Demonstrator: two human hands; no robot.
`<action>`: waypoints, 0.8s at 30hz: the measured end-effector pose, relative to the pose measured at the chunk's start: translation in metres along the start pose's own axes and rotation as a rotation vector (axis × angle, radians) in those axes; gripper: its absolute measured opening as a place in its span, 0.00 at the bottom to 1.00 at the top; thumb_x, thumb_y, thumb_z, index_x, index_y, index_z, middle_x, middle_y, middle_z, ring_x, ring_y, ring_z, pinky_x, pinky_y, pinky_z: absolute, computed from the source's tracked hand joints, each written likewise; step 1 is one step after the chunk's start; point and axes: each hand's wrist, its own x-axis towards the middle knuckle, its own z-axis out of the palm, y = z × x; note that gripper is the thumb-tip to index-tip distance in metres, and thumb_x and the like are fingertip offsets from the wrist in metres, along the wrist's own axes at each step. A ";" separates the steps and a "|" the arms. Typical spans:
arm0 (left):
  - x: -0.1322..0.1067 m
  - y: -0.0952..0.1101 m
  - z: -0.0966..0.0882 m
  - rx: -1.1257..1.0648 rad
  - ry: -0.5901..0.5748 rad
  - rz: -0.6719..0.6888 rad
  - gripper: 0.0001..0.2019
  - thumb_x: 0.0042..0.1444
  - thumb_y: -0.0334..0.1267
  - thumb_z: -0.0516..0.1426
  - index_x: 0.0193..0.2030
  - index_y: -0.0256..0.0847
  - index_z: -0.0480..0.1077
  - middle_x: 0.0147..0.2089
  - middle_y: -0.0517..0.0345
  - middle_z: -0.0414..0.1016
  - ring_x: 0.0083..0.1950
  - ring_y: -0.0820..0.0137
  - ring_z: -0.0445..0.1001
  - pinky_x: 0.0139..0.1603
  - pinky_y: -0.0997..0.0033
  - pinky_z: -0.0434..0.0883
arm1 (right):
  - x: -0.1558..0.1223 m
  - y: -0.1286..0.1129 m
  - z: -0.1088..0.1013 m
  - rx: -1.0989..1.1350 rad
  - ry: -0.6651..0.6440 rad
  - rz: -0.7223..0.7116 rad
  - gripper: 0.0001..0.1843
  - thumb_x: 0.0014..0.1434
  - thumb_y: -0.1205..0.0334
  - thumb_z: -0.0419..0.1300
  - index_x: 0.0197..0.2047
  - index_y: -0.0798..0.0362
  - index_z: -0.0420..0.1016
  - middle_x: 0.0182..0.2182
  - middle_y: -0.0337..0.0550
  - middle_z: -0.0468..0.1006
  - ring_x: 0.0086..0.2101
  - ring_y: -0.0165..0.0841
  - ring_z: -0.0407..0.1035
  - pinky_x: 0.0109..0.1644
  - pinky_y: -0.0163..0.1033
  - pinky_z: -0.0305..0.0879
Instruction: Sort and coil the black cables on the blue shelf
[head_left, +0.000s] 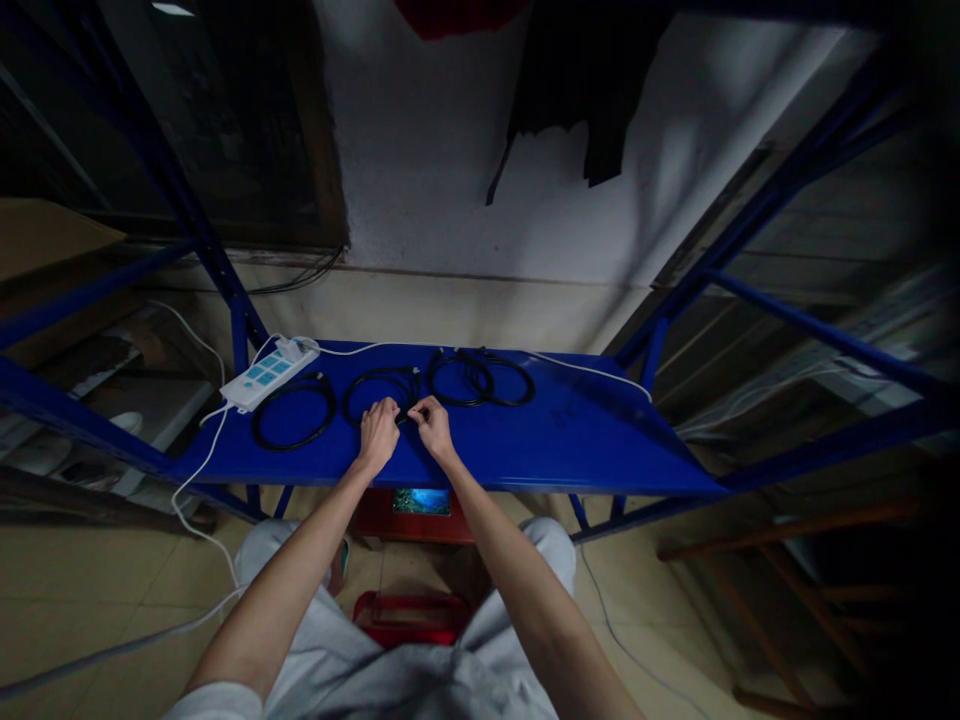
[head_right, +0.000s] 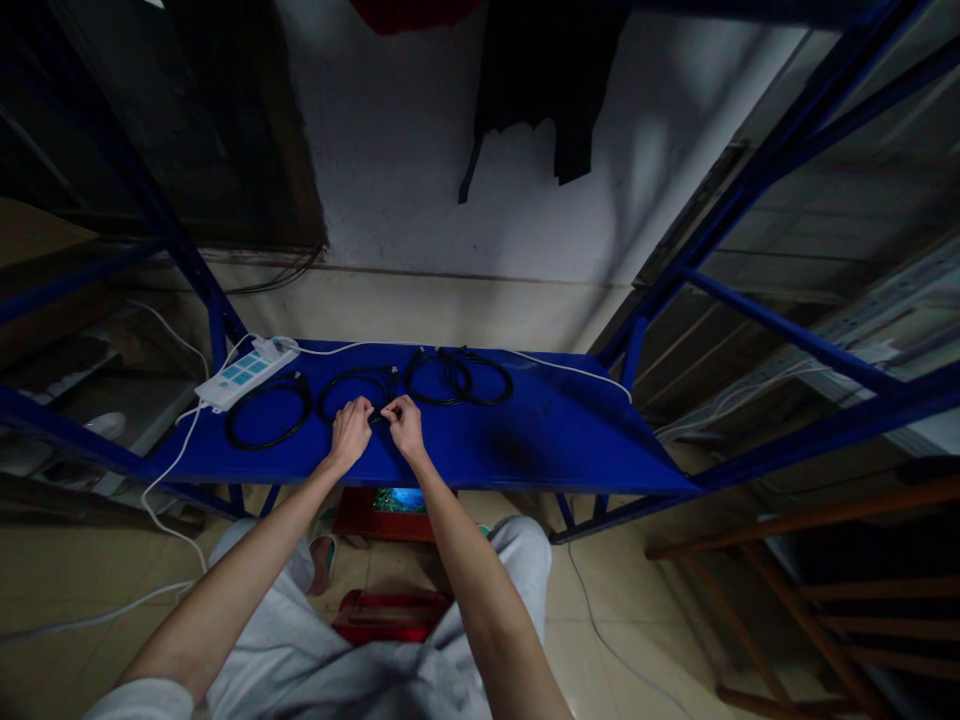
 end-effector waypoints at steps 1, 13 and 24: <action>0.000 -0.001 0.000 0.005 0.002 -0.021 0.09 0.68 0.30 0.46 0.42 0.40 0.67 0.40 0.48 0.76 0.46 0.57 0.74 0.48 0.58 0.66 | 0.000 0.001 0.001 0.003 -0.020 -0.002 0.04 0.55 0.63 0.63 0.28 0.51 0.75 0.30 0.41 0.76 0.33 0.34 0.69 0.41 0.38 0.64; -0.002 0.002 -0.004 -0.008 -0.088 0.290 0.10 0.63 0.23 0.47 0.39 0.41 0.66 0.41 0.51 0.73 0.49 0.59 0.69 0.48 0.60 0.65 | 0.001 0.009 0.004 0.062 0.051 0.045 0.05 0.55 0.64 0.58 0.31 0.52 0.75 0.30 0.42 0.78 0.32 0.35 0.71 0.40 0.37 0.65; -0.004 0.006 -0.001 0.007 -0.015 0.419 0.11 0.71 0.34 0.45 0.42 0.40 0.67 0.43 0.49 0.71 0.47 0.60 0.69 0.49 0.59 0.66 | 0.000 0.001 0.001 0.101 -0.044 0.005 0.11 0.51 0.67 0.55 0.36 0.53 0.77 0.31 0.42 0.79 0.32 0.34 0.72 0.38 0.37 0.66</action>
